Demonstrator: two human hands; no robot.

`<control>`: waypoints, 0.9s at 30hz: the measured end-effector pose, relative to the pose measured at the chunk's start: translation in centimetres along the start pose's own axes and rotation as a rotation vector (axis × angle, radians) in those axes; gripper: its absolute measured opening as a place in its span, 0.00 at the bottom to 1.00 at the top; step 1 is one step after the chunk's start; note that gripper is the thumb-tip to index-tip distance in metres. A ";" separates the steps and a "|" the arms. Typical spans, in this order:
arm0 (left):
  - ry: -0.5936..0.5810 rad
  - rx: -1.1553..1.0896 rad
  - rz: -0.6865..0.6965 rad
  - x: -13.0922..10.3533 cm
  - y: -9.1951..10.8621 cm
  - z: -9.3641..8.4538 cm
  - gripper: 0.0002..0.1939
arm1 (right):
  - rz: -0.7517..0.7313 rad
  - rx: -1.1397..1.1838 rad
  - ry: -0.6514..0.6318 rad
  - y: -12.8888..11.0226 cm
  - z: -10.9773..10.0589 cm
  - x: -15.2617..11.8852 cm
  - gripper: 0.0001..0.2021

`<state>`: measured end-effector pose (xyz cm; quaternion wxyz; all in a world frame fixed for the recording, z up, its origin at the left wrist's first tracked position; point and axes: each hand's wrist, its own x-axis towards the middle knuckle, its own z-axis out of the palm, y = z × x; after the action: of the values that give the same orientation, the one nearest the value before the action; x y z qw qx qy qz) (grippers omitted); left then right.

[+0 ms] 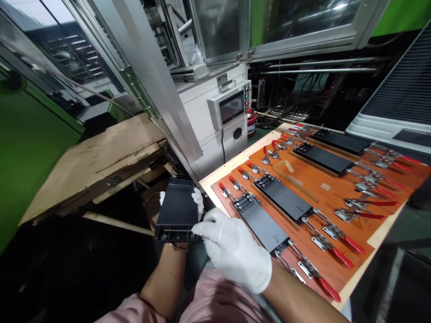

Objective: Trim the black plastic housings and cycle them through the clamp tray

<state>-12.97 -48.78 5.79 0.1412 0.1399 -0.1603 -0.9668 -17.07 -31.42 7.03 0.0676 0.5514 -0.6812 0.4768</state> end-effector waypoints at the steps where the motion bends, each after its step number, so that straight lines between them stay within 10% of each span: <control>1: 0.002 -0.030 0.000 0.0 -0.1 0.0 0.33 | -0.010 -0.012 0.010 0.1 0.2 0.1 0.18; 27: -0.060 0.002 -0.026 1.0 -1.0 -1.0 0.38 | -0.047 0.076 0.010 0.4 0.7 -0.2 0.19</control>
<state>-13.75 -48.47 4.33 0.1236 0.1132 -0.1636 -0.9722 -17.04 -31.84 6.35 0.0613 0.5672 -0.6491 0.5031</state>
